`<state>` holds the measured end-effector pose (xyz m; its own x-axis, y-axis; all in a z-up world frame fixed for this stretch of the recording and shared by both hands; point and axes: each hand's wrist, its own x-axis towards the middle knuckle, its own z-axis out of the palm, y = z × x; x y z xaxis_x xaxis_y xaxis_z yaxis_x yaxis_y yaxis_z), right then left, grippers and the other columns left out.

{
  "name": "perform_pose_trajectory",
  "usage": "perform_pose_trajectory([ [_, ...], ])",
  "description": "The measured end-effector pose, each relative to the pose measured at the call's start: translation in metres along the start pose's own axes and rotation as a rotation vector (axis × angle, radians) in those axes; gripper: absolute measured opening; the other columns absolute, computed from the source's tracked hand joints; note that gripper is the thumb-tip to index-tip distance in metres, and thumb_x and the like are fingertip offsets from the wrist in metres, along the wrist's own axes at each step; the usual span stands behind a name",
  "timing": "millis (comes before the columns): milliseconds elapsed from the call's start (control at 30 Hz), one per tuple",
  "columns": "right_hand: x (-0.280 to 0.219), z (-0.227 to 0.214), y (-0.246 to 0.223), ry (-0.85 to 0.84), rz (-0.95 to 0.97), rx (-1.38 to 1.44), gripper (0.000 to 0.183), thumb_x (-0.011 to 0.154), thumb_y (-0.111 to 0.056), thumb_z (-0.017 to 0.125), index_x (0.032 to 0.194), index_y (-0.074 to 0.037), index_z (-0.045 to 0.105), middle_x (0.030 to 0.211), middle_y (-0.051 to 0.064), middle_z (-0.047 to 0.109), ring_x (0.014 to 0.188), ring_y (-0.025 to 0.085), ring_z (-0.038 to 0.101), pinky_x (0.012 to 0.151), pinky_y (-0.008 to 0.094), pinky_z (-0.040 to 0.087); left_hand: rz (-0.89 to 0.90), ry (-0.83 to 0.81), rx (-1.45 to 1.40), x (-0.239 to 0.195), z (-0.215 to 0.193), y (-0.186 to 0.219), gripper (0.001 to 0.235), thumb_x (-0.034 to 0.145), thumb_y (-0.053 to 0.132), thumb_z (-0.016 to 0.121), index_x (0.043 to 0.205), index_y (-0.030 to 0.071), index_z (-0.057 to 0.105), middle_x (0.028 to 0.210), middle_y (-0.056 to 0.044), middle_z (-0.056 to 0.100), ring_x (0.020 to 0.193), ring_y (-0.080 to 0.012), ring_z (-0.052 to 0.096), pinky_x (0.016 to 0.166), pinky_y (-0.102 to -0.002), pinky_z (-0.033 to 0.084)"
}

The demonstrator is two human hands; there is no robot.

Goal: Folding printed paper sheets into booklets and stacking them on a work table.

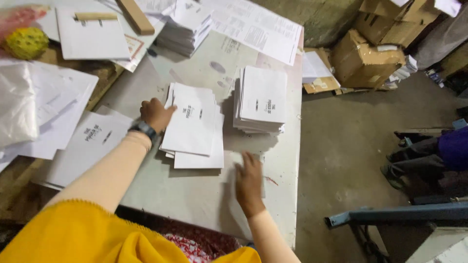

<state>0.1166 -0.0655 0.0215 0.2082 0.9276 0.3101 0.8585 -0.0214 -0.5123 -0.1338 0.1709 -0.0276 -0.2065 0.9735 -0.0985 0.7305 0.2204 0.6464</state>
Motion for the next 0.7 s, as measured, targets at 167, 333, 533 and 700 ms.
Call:
perform_pose_trajectory([
  [167,0.045,0.025,-0.05,-0.356,0.205,0.466,0.064,0.099,-0.035,0.044,0.149,-0.001,0.024,0.152,0.027,0.025,0.142,0.041,0.023,0.116,0.052,0.019,-0.12,-0.163,-0.146,0.049,0.044,-0.006,0.064,0.083,0.055,0.07,0.114,-0.001,0.065,0.105,-0.022,0.067,0.099,-0.0374,0.066,0.076,-0.048,0.054],
  [333,0.067,0.065,-0.041,-0.429,0.136,0.515,0.081,0.09,-0.037,0.046,0.154,-0.002,0.01,0.159,0.024,0.005,0.147,0.041,0.007,0.118,0.054,0.007,-0.109,-0.367,-0.308,-0.02,0.001,0.04,0.072,0.076,0.037,0.076,0.124,-0.012,0.056,0.121,-0.032,0.06,0.114,-0.0424,0.059,0.089,-0.051,0.051],
  [533,0.068,0.022,-0.07,-0.322,0.17,0.617,0.091,0.082,-0.036,0.061,0.153,-0.003,0.014,0.154,0.027,0.02,0.142,0.046,0.022,0.115,0.057,0.017,0.103,-0.25,-0.632,-0.084,-0.033,0.037,0.051,0.079,0.013,0.077,0.118,-0.011,0.053,0.107,-0.029,0.063,0.106,-0.0406,0.062,0.085,-0.046,0.049],
  [700,0.058,0.032,-0.031,-0.17,0.225,1.111,0.099,0.066,-0.007,0.086,0.149,-0.011,0.032,0.141,0.018,0.048,0.129,0.033,0.045,0.101,0.052,0.045,0.281,-0.191,-0.769,-0.146,-0.061,0.031,0.041,0.078,0.019,0.08,0.11,0.008,0.058,0.097,-0.008,0.069,0.092,-0.0185,0.062,0.087,-0.037,0.048],
])
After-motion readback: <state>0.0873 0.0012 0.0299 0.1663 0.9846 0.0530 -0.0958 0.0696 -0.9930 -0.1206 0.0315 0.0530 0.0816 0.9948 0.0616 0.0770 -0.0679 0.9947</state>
